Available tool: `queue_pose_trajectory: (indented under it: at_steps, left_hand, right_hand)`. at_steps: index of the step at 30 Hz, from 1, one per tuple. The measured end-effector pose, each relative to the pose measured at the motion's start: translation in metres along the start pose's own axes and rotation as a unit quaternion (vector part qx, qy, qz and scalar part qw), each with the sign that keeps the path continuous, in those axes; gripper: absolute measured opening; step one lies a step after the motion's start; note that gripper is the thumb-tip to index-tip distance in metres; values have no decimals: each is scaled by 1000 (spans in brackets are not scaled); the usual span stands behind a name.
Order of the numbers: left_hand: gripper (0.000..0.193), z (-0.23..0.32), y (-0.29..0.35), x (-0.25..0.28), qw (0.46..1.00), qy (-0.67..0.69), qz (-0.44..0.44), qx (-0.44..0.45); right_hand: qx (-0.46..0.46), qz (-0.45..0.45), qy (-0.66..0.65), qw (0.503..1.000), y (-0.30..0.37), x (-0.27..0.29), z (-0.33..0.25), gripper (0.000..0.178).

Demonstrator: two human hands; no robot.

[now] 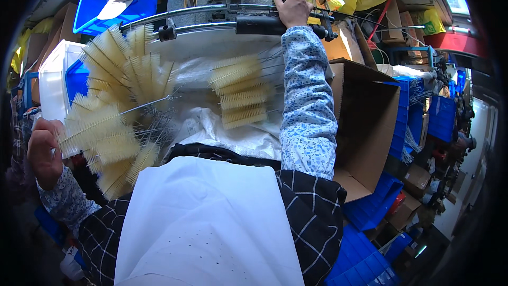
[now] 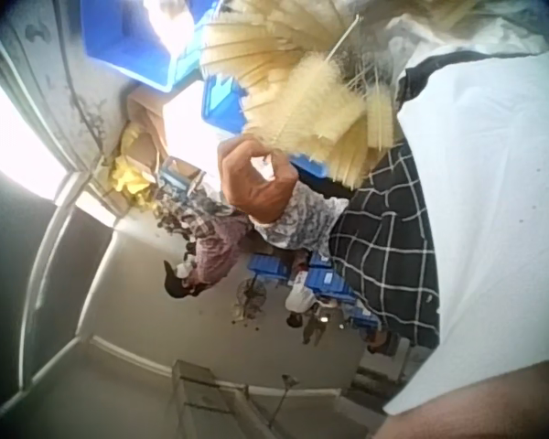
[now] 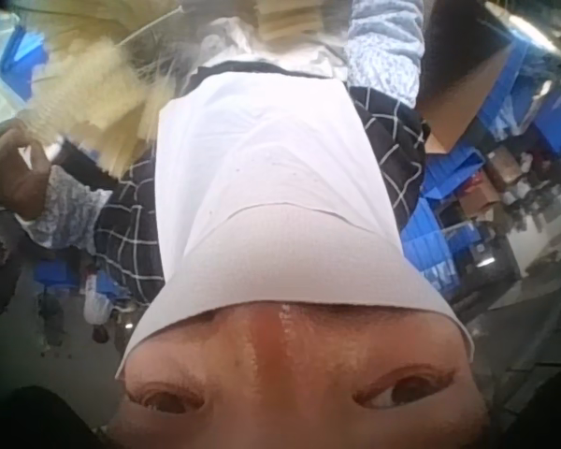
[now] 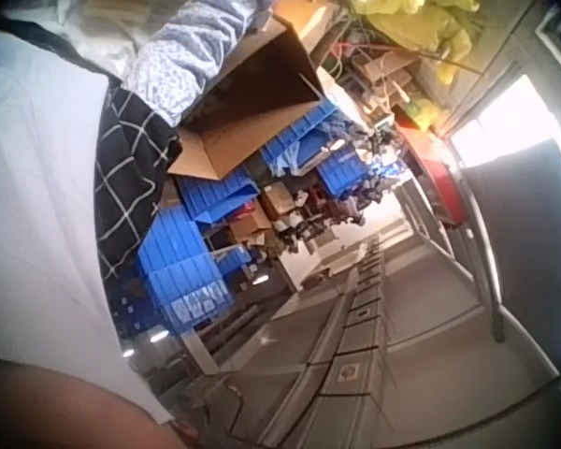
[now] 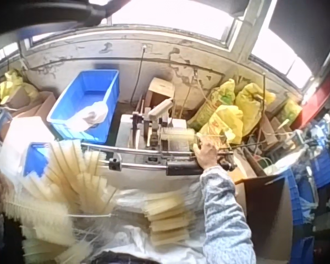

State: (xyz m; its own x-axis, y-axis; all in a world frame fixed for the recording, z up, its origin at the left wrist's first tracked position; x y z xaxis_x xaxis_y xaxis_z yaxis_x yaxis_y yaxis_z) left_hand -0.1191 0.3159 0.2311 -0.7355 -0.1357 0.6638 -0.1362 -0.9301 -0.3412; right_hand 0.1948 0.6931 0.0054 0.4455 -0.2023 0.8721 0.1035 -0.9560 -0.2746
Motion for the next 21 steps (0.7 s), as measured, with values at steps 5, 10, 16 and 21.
queue_pose_trajectory:
  at_steps: [5, 10, 16, 21]
  left_hand:
    - [26, 6, -2, 8, 999, 18, -7, -36]
    - [26, 8, 2, 11, 998, 51, 4, -39]
    - [25, 21, -22, -3, 998, 37, -11, -43]
    - [23, 27, -37, -16, 997, 29, -34, -65]
  right_hand:
    - [-1, -6, -13, 1000, 9, -6, -24, 39]
    - [-5, -4, 3, 1000, 21, -18, -64, 34]
    - [7, -24, 8, 1000, 38, -23, -119, 33]
    - [10, -48, 15, 999, 38, -27, -125, 34]
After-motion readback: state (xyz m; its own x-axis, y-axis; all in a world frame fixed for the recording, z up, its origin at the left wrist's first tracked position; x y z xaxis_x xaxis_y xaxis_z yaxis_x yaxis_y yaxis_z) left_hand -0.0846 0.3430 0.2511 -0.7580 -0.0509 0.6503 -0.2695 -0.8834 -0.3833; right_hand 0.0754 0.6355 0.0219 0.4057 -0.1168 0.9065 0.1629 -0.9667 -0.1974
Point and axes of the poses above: each hand's wrist, its own y-axis away from the middle knuckle, its own x-axis out of the back of the hand, z = x × y, the point moved 9 cm from there along -y, towards the middle knuckle, and after that the axes turned 15 degrees about -x, right-handed, at the moved point
